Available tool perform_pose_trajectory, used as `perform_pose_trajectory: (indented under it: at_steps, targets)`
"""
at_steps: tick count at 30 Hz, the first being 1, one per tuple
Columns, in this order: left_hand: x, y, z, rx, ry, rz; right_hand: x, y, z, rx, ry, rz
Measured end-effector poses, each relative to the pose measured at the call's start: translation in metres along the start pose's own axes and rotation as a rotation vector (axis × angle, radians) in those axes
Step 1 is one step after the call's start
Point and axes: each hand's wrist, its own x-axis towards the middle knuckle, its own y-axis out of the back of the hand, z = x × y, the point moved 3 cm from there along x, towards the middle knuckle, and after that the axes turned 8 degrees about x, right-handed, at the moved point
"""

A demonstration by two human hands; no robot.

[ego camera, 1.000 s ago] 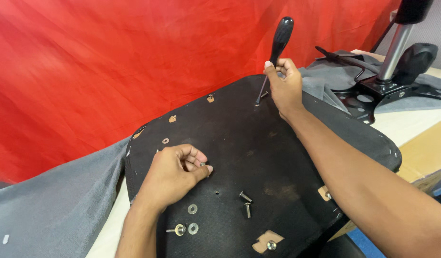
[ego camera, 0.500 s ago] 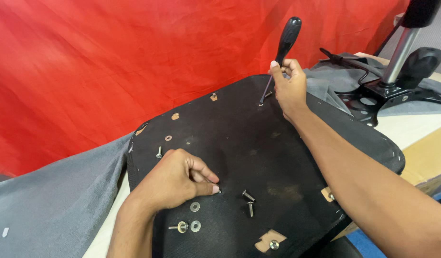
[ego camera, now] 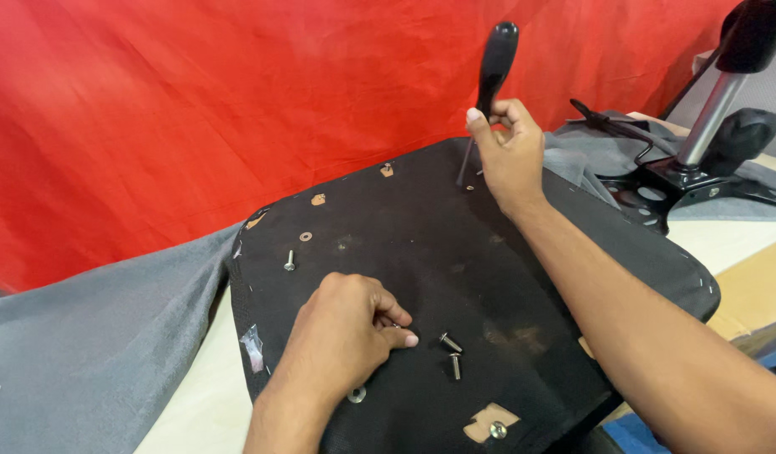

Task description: The person uses a screwdriver to tighten screws into the underside of an overturned chair seat. They work on multiple screw locations one at a time, securing the seat to its mounting plate.

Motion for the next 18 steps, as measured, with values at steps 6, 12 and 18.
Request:
perform_pose_trajectory:
  at_steps: [6,12,18]
  targets:
    - [-0.005,-0.012,-0.002,-0.023,0.066,0.092,-0.030,-0.027,-0.066,0.296,-0.145,-0.135]
    - [-0.005,-0.018,-0.004,-0.087,0.095,0.115,-0.089,-0.035,-0.106,0.366,-0.278,-0.232]
    - [-0.005,-0.016,-0.006,-0.171,0.255,0.103,-0.113,-0.042,-0.107,0.413,-0.347,-0.228]
